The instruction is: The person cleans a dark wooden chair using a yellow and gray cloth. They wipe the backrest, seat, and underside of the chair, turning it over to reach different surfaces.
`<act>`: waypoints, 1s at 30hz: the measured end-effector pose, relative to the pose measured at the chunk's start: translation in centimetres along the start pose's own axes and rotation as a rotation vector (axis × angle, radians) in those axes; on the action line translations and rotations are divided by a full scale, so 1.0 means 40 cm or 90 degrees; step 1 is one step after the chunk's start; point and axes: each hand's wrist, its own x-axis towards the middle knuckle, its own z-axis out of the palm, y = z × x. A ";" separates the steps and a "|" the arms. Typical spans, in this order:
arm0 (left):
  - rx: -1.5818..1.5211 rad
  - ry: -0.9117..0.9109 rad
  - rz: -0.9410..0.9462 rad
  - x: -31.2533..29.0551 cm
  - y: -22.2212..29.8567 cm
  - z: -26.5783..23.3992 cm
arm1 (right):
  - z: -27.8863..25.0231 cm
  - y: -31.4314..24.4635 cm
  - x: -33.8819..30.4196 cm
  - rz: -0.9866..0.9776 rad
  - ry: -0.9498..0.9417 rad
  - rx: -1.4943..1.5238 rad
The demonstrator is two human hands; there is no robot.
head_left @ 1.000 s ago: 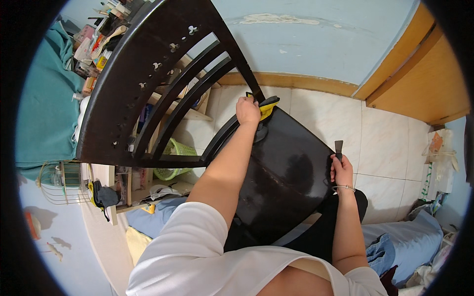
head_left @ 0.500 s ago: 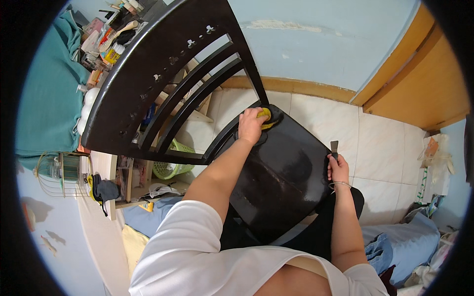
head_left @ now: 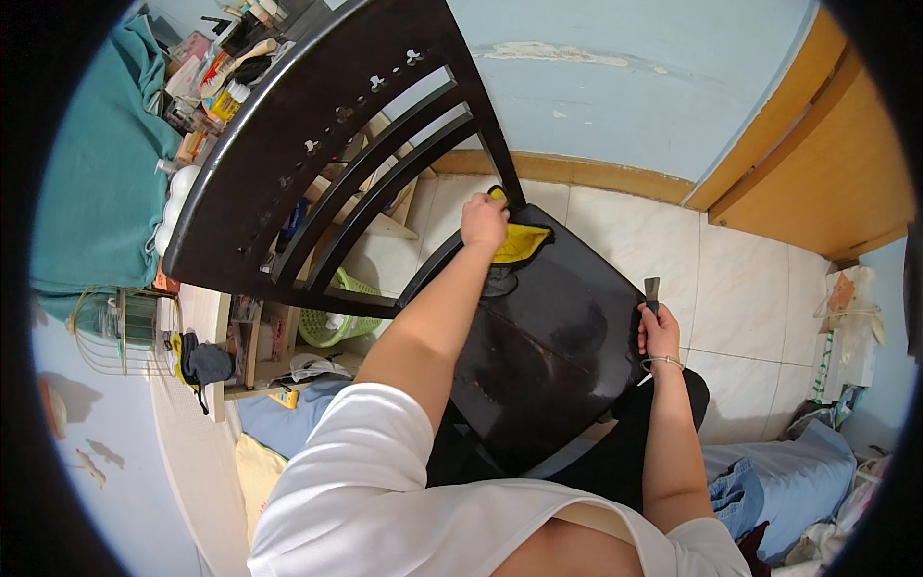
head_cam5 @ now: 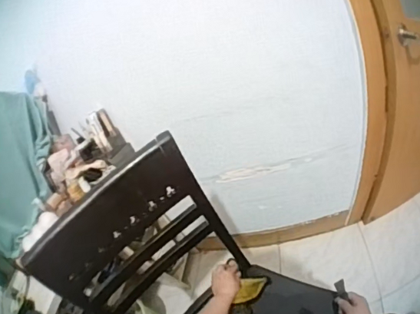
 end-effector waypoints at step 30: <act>0.248 -0.208 -0.388 -0.350 -0.366 -0.094 | -0.021 0.044 0.016 -0.044 -0.025 -0.034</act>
